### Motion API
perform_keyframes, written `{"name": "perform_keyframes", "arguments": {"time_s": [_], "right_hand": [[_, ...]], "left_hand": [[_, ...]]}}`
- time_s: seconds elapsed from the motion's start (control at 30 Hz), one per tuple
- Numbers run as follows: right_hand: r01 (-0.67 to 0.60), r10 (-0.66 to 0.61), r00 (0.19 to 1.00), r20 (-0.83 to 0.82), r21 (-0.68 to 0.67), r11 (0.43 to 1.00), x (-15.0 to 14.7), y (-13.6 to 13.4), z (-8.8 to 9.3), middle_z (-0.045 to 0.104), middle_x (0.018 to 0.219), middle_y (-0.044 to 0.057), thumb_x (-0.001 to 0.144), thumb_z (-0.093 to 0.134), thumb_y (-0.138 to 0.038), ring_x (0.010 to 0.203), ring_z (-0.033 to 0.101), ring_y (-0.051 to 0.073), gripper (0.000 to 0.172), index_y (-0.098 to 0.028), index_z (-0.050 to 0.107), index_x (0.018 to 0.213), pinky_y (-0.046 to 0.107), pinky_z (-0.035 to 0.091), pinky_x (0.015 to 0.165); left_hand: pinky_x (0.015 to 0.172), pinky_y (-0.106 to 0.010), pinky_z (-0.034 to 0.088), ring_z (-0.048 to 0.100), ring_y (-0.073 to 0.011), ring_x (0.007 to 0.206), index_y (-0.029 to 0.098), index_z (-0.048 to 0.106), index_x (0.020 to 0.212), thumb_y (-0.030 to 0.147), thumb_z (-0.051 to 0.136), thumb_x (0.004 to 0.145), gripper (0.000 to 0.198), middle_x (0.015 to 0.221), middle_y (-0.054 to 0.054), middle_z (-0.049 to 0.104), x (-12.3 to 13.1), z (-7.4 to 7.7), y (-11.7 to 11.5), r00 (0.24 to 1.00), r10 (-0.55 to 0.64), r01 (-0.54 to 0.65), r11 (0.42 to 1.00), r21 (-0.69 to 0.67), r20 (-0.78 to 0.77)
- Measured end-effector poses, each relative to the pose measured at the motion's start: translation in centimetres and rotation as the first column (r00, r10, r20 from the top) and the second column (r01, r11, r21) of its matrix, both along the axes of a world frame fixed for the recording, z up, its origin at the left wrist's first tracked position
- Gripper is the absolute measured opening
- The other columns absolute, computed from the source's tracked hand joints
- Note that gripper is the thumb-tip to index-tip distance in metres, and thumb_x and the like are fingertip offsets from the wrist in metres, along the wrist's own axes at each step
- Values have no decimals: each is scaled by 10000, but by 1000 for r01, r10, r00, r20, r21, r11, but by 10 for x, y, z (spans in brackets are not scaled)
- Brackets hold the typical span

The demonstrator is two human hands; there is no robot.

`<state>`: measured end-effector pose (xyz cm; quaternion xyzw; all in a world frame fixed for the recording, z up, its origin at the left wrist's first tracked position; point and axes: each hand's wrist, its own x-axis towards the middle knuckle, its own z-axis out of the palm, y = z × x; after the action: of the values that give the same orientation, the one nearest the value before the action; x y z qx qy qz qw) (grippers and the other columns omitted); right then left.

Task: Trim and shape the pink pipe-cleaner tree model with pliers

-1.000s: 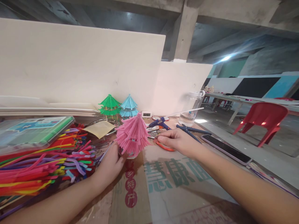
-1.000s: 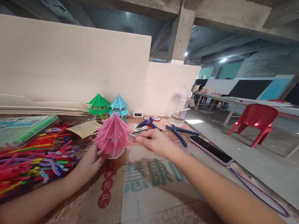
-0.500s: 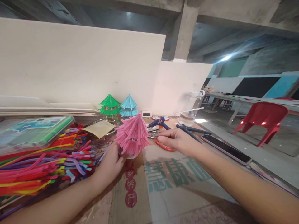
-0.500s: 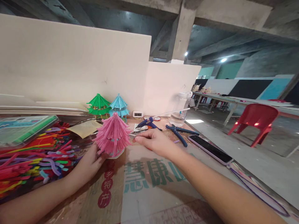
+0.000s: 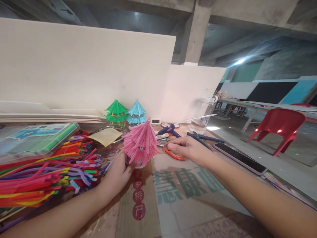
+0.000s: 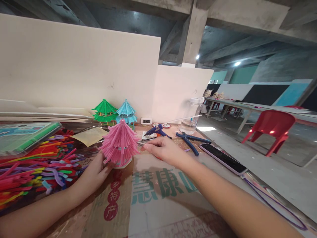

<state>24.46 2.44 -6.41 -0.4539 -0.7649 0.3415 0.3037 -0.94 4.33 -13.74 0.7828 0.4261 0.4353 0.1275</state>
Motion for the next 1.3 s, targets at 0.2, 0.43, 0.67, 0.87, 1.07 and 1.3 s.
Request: {"name": "perform_keyframes", "arguments": {"time_s": [0.2,0.43,0.67,0.87,1.07,1.3], "right_hand": [[-18,18,1000,-9,20,1000,-1,-1,0,292,534,-64,794,517,-620,506,241,89,500,-137,642,760,249,176,482],[16,-16,999,-28,-12,1000,0,1,-2,291,503,-73,773,526,-655,479,236,89,609,-94,713,918,253,164,481],[15,-15,1000,-5,-4,1000,0,0,1,324,510,-66,788,536,-604,491,265,88,522,-113,694,865,252,167,496],[-8,8,1000,-4,12,1000,0,0,0,304,533,-64,791,538,-605,506,248,88,494,-130,674,782,255,170,499],[-19,19,999,-30,-1,1000,-1,-2,0,283,514,-74,799,535,-615,500,244,88,500,-133,666,776,255,174,497],[-3,3,1000,-2,4,1000,0,-1,2,346,518,-62,819,538,-572,506,292,95,465,-132,684,856,251,193,505]], "left_hand": [[1014,-507,434,560,-311,1165,188,527,1088,422,442,863,335,1203,-171,621,1,1,-1,1000,-2,2,1000,2,-4],[989,-509,442,566,-317,1140,166,533,1105,445,438,872,376,1194,-176,624,-2,-2,0,1000,0,-1,1000,-8,-8],[971,-503,461,583,-320,1116,143,558,1117,444,434,875,406,1167,-175,640,0,1,0,1000,17,-17,1000,11,-22],[978,-479,466,591,-304,1112,175,558,1084,425,441,872,348,1151,-152,654,1,3,-1,1000,12,-12,1000,28,-23],[966,-498,460,588,-320,1097,166,552,1051,405,437,863,325,1121,-171,651,1,3,-1,1000,13,-13,1000,26,-23],[960,-496,464,589,-311,1083,172,549,1053,443,435,864,349,1119,-158,652,1,2,-1,999,23,-22,1000,16,-28]]}}
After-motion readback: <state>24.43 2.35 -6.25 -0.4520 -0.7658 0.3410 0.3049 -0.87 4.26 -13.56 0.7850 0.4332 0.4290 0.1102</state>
